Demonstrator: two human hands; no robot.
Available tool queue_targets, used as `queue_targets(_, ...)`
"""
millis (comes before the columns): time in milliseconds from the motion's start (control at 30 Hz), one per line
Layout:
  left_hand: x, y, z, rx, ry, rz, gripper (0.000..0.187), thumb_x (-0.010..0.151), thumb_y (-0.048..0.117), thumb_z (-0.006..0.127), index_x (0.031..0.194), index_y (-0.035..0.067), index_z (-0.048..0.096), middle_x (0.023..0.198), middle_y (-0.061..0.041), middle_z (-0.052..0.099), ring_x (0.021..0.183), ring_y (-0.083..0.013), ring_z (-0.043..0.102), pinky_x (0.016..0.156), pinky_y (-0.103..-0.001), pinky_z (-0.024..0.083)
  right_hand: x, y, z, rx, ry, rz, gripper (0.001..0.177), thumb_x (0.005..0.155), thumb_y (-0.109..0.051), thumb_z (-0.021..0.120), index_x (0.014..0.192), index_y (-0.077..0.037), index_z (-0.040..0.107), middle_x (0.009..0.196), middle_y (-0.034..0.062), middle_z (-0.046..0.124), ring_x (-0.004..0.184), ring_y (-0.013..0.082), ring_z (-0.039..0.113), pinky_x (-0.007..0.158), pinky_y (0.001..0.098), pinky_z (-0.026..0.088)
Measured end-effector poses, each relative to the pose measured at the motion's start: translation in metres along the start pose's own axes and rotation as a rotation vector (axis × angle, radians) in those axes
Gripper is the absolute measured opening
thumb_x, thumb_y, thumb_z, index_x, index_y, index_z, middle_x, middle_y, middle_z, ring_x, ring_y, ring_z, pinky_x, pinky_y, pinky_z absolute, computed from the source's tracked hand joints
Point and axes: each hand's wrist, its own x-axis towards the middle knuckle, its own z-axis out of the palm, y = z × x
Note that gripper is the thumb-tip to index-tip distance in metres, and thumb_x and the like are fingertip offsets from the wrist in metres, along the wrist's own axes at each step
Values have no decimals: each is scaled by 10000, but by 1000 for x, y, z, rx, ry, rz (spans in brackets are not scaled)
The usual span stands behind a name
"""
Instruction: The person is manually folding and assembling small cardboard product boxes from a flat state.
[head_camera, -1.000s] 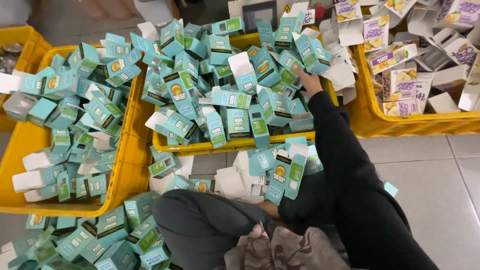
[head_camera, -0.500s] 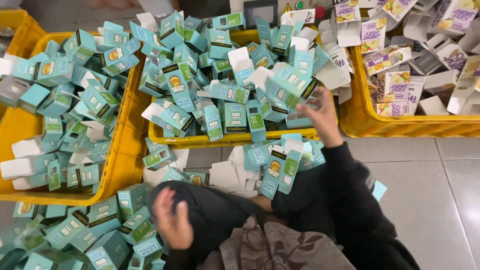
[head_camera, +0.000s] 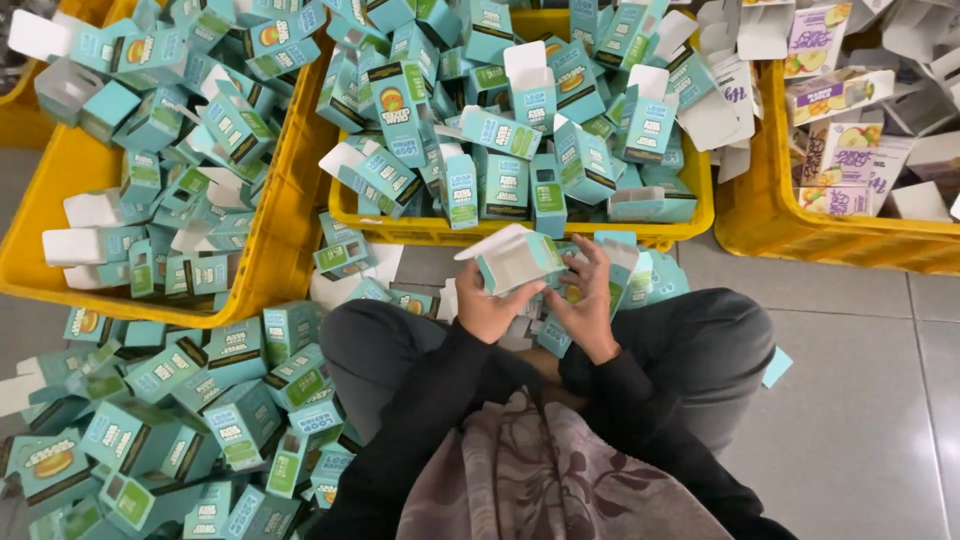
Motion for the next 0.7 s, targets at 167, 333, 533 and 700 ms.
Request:
queue_targets(167,12,-11,-18,48,3,37,498,681,34,967,1085,36,676,1089,-165,776,1062,-317,750,940,-431,578,-13,15,6,-11,-19,143,855,906,130,706,1577,-17,197,1509,279,391,1155,460,639,829,541,604)
queue_targets(333,41,-29,-65,268,168,179,506,637,-52,972,1033,79,686,1035,-135,751,1027,-351,736,897,-461,604,-24,23,12,-109,-147,124,519,947,133,653,1425,35,475,1319,238,569,1038,503,674,701,555,636)
queue_targets(533,30,-115,-123,382,361,24,690,525,-79,985,1121,105,689,1082,-126,732,1099,-374,701,896,-489,613,-24,62,59,-407,-487,109,318,867,-11,772,1157,-140,762,1181,62,690,973,312,741,771,408,645)
queue_targets(700,23,-112,-124,370,334,-53,695,508,-76,980,1120,97,701,1077,-136,747,1086,-401,705,858,-544,608,-32,128,113,-917,-881,-23,557,825,-261,858,1332,-113,683,1346,126,619,1244,356,602,983,457,557)
